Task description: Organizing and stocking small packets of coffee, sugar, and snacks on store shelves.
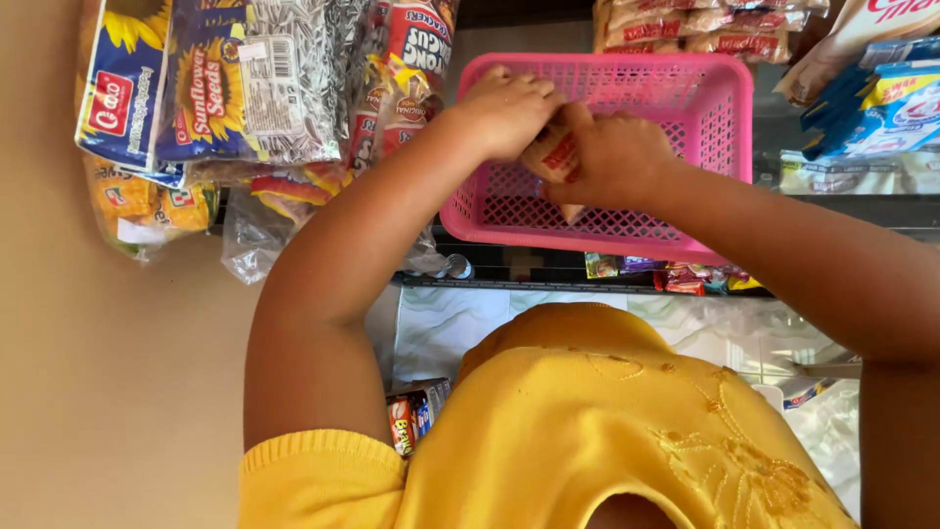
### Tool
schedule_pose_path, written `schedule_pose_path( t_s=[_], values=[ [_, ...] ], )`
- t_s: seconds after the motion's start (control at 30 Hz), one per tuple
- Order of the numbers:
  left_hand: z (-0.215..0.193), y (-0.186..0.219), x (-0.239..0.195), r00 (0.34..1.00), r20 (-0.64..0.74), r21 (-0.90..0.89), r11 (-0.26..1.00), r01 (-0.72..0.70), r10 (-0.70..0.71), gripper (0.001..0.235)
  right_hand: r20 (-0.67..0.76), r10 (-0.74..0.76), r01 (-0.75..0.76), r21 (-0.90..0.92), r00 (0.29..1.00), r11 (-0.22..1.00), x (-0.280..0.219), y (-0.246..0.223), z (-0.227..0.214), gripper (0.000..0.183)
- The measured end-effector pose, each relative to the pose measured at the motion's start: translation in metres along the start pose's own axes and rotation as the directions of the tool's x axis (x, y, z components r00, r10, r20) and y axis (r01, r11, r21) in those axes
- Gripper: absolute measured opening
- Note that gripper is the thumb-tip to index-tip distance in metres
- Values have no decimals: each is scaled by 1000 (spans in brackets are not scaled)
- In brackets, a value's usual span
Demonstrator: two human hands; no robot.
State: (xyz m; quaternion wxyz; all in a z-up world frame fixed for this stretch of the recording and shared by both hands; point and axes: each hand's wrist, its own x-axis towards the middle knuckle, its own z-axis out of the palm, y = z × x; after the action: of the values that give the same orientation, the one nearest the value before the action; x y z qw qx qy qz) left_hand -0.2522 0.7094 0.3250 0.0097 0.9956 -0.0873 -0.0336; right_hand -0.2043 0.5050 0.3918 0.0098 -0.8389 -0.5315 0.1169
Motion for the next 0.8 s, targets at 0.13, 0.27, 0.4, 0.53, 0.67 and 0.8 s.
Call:
schedule_pose_path(
  t_s=[0.13,0.27,0.4,0.53,0.67,0.8],
  values=[
    [-23,3,-16,994,-104,66,998,20,-13,36,50,114,-117,47,992,992,7,-23,-9,96],
    [-45,2,-41,942,-316,195,963,184,-116,29,60,182,-186,68,981,980,17,-31,-1,96],
    [-29,-17,-49,913,-283,95,939,331,-293,28,121,190,-195,34,974,980,20,-43,-4,116],
    [-21,-22,-50,915,-228,19,938,347,-334,26,116,186,-200,125,976,972,31,-44,9,119],
    [-22,-25,-51,898,-245,-14,927,374,-366,21,49,180,-186,331,983,925,44,-43,31,109],
    [-19,-33,-53,902,-188,-23,920,391,-388,21,107,185,-213,576,977,790,41,-54,22,97]
  ],
)
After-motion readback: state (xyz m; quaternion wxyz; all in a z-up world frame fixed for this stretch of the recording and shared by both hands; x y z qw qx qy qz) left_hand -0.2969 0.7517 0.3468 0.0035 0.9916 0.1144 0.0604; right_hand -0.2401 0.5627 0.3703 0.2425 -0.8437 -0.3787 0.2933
